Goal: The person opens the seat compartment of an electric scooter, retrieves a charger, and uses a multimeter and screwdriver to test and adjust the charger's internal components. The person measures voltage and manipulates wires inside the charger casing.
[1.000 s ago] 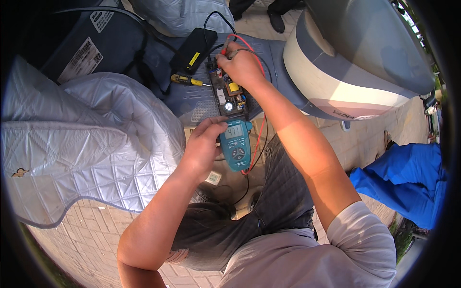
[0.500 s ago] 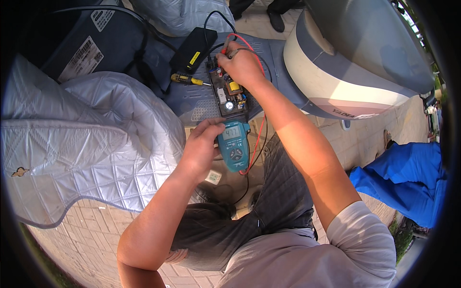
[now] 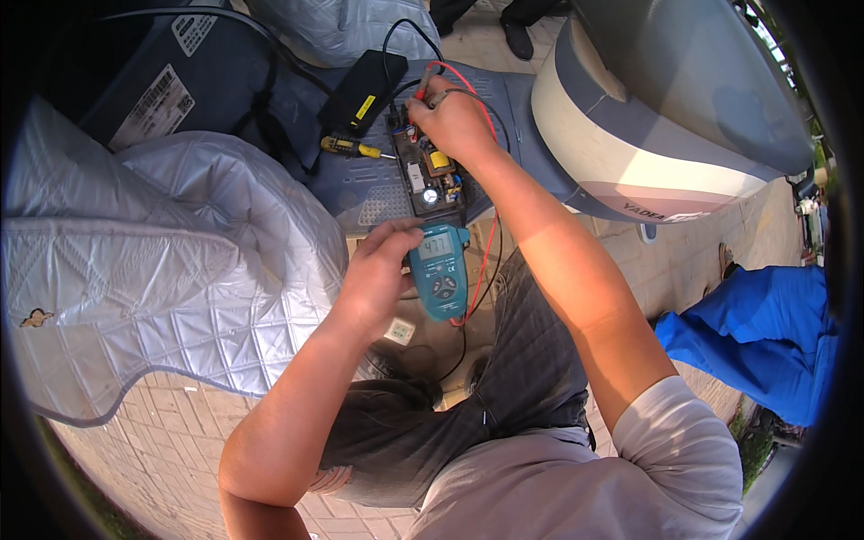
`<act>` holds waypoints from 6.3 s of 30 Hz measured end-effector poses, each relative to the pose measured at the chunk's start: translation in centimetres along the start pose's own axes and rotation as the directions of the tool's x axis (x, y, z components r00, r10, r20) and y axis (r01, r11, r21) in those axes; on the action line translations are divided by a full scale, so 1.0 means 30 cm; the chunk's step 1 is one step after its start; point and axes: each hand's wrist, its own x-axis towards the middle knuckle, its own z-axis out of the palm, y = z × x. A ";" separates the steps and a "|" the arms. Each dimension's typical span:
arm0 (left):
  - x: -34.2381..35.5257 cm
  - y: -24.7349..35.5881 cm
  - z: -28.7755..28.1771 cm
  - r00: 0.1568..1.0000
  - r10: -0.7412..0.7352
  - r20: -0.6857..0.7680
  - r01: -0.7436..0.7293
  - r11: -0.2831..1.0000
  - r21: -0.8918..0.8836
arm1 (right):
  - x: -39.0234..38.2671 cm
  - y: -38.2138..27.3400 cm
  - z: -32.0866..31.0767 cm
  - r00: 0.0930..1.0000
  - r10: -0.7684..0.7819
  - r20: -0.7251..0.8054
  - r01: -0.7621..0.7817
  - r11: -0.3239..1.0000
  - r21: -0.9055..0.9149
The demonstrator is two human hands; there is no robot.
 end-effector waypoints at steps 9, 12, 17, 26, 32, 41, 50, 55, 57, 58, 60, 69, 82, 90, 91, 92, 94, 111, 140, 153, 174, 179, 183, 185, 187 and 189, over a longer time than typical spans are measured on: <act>-0.018 0.013 0.008 1.000 0.000 0.016 0.000 1.000 -0.010 | 0.003 0.001 0.005 1.000 0.018 0.001 -0.018 0.999 0.035; -0.020 0.013 0.010 1.000 0.004 0.020 -0.004 1.000 -0.008 | 0.003 0.002 0.003 1.000 0.022 0.006 -0.022 0.999 0.027; -0.018 0.014 0.010 1.000 0.004 0.023 -0.004 1.000 -0.007 | 0.000 -0.004 -0.001 1.000 0.007 -0.002 -0.007 1.000 0.015; -0.015 0.010 0.017 1.000 0.016 0.024 -0.017 1.000 0.006 | 0.000 0.001 0.000 1.000 0.002 -0.004 -0.002 1.000 0.001; -0.021 0.006 0.006 0.999 0.021 0.024 -0.021 1.000 -0.004 | -0.002 0.001 0.007 1.000 -0.024 -0.015 0.024 1.000 -0.017; -0.029 0.014 0.008 1.000 0.025 0.012 -0.025 1.000 -0.005 | -0.004 -0.012 0.008 0.998 -0.057 -0.035 0.055 0.996 -0.074; -0.023 0.014 0.014 1.000 0.008 0.026 -0.008 1.000 -0.008 | -0.023 -0.013 0.010 0.998 -0.055 -0.022 0.055 0.998 0.001; -0.019 0.011 0.015 1.000 0.007 0.024 -0.007 1.000 -0.009 | -0.034 -0.026 -0.005 0.998 -0.039 -0.044 0.038 0.999 -0.023; -0.020 0.011 0.013 1.000 0.008 0.025 -0.008 1.000 -0.009 | -0.029 -0.035 -0.001 0.995 -0.077 -0.059 0.075 0.996 -0.048; -0.021 0.012 0.012 1.000 0.009 0.024 -0.009 1.000 -0.007 | -0.027 -0.040 -0.001 0.993 -0.097 -0.066 0.093 0.994 -0.061; -0.022 0.013 0.009 1.000 0.010 0.023 -0.010 1.000 -0.006 | -0.026 -0.051 -0.009 0.997 -0.064 -0.031 0.063 0.997 -0.054; -0.028 0.018 0.016 1.000 0.004 0.026 -0.004 1.000 -0.003 | -0.021 -0.041 -0.004 0.999 -0.042 -0.026 0.041 0.998 -0.038; 0.092 -0.006 -0.022 0.964 0.266 0.013 -0.229 0.806 0.546 | -0.009 -0.049 -0.022 0.999 -0.027 0.042 0.030 0.998 -0.060; 0.159 -0.003 -0.031 0.976 0.210 0.058 -0.182 0.636 0.750 | -0.010 -0.052 -0.021 0.997 -0.019 0.075 0.024 0.997 -0.072; 0.157 0.002 -0.027 0.976 0.206 0.076 -0.188 0.604 0.775 | -0.007 -0.048 -0.021 0.997 -0.013 0.082 0.018 0.998 -0.062; 0.155 0.006 -0.022 0.975 0.201 0.093 -0.193 0.570 0.798 | -0.007 -0.044 -0.022 0.997 -0.020 0.070 0.024 0.998 -0.064; 0.152 0.011 -0.016 0.975 0.195 0.102 -0.192 0.523 0.830 | -0.007 -0.041 -0.015 0.998 -0.035 0.051 0.039 0.997 -0.066; 0.161 0.033 -0.026 0.987 0.151 0.061 -0.145 0.645 0.751 | -0.008 -0.032 -0.021 0.994 -0.103 0.040 0.106 0.992 -0.068; 0.202 0.021 -0.049 0.988 0.144 0.052 -0.143 0.745 0.651 | -0.003 -0.089 -0.032 0.986 -0.154 0.064 0.164 0.961 -0.222; 0.142 0.029 -0.030 0.978 0.186 0.092 -0.203 0.768 0.608 | -0.220 -0.045 -0.261 0.974 0.227 0.020 -0.212 0.866 0.453; 0.016 0.011 0.045 0.985 0.010 0.172 -0.060 0.955 0.290 | -0.786 0.010 -0.712 0.808 0.319 0.496 -0.583 0.562 0.587; 0.107 -0.027 -0.025 0.980 0.137 -0.147 -0.092 0.957 0.275 | -0.750 0.053 -0.769 0.811 0.403 0.424 -0.541 0.792 0.282; 0.168 -0.070 -0.050 0.981 0.015 -0.192 0.007 0.994 0.113 | -0.711 0.151 -0.652 0.834 0.435 0.340 -0.502 0.853 0.140; 0.174 -0.072 -0.027 0.988 -0.068 -0.140 0.065 0.998 -0.025 | -0.686 0.189 -0.610 0.872 0.382 0.307 -0.426 0.900 0.091; 0.198 -0.085 -0.056 0.995 -0.042 -0.095 0.030 0.991 -0.130 | -0.644 0.171 -0.582 0.870 0.380 0.315 -0.400 0.916 -0.001; 0.217 -0.087 -0.072 0.999 -0.009 -0.053 -0.001 0.983 -0.185 | -0.616 0.162 -0.533 0.913 0.333 0.234 -0.336 0.942 -0.031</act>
